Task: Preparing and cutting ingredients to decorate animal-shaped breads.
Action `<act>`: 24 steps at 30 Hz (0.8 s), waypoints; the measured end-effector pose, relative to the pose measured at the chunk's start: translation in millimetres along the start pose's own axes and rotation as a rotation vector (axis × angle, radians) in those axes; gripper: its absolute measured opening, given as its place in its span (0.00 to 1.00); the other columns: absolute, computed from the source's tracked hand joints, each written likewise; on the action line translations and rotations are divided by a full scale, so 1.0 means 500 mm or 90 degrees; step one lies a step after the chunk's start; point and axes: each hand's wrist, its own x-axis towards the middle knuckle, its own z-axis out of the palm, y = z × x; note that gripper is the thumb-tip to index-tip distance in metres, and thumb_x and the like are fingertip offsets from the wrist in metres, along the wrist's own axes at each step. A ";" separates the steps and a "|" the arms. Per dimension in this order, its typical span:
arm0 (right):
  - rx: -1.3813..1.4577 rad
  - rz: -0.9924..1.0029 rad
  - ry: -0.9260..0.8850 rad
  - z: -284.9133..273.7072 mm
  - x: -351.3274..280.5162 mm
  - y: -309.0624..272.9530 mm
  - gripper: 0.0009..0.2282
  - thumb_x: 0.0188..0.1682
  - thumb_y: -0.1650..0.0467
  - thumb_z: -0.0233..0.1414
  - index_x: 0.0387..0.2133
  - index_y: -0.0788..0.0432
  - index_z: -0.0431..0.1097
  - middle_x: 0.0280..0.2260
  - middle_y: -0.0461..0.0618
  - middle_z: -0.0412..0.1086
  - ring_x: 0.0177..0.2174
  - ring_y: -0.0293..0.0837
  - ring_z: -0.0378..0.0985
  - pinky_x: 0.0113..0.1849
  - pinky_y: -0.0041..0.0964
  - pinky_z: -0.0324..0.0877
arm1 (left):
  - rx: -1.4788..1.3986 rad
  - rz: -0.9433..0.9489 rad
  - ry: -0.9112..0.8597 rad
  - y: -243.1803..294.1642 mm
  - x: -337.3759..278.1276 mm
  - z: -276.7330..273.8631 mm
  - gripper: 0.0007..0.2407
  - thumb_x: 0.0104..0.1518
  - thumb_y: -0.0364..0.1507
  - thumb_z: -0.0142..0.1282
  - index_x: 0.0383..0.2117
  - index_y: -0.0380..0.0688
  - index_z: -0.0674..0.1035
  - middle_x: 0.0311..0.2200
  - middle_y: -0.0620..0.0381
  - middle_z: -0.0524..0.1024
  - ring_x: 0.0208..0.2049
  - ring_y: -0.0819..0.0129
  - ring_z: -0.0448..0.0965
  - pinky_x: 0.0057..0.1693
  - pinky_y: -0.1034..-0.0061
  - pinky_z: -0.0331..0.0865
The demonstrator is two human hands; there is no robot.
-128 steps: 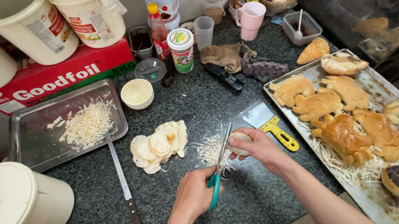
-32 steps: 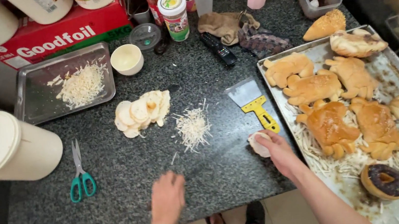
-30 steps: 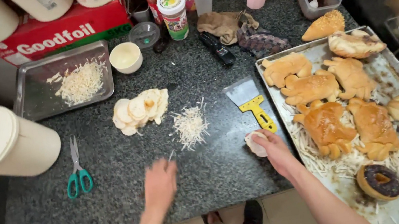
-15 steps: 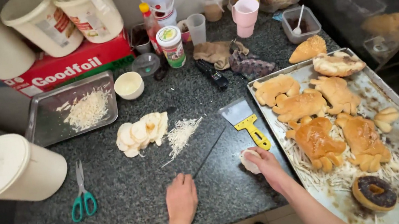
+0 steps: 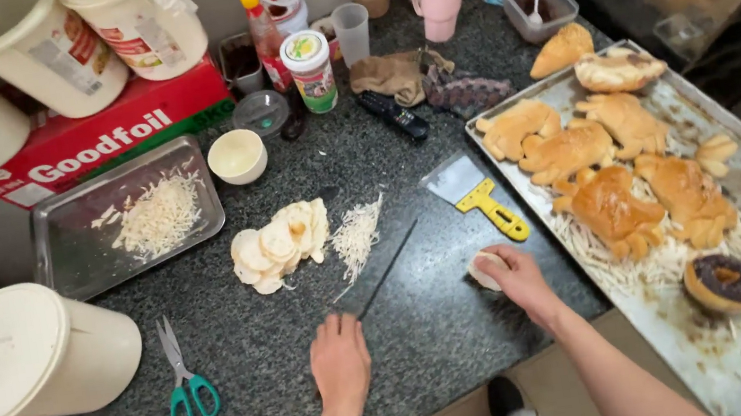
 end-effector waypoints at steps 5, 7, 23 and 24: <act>-0.255 -0.107 0.022 0.042 -0.003 0.009 0.13 0.45 0.65 0.57 0.38 0.59 0.80 0.37 0.49 0.79 0.36 0.46 0.80 0.41 0.35 0.73 | 0.013 -0.028 -0.006 -0.026 -0.003 -0.019 0.08 0.56 0.33 0.56 0.38 0.47 0.76 0.35 0.53 0.72 0.36 0.54 0.74 0.41 0.62 0.72; -0.266 -0.113 0.032 0.062 0.015 -0.004 0.14 0.43 0.64 0.59 0.40 0.58 0.80 0.35 0.49 0.82 0.33 0.46 0.82 0.38 0.36 0.74 | 0.019 -0.043 -0.022 -0.030 -0.009 -0.026 0.11 0.56 0.37 0.57 0.39 0.45 0.76 0.36 0.52 0.73 0.38 0.54 0.74 0.42 0.63 0.72; -0.462 -0.525 -0.004 0.163 0.123 -0.113 0.19 0.42 0.65 0.60 0.46 0.58 0.71 0.51 0.51 0.69 0.50 0.55 0.69 0.53 0.49 0.63 | -0.261 -0.378 -0.186 0.118 -0.021 -0.094 0.09 0.60 0.32 0.52 0.41 0.42 0.79 0.31 0.56 0.74 0.25 0.64 0.79 0.33 0.69 0.78; -0.476 -0.583 -0.004 0.158 0.112 -0.115 0.17 0.42 0.66 0.60 0.44 0.58 0.72 0.52 0.49 0.70 0.51 0.53 0.69 0.54 0.49 0.63 | -0.256 -0.367 -0.207 0.125 -0.026 -0.081 0.09 0.60 0.33 0.51 0.39 0.44 0.79 0.32 0.54 0.77 0.26 0.59 0.82 0.36 0.63 0.79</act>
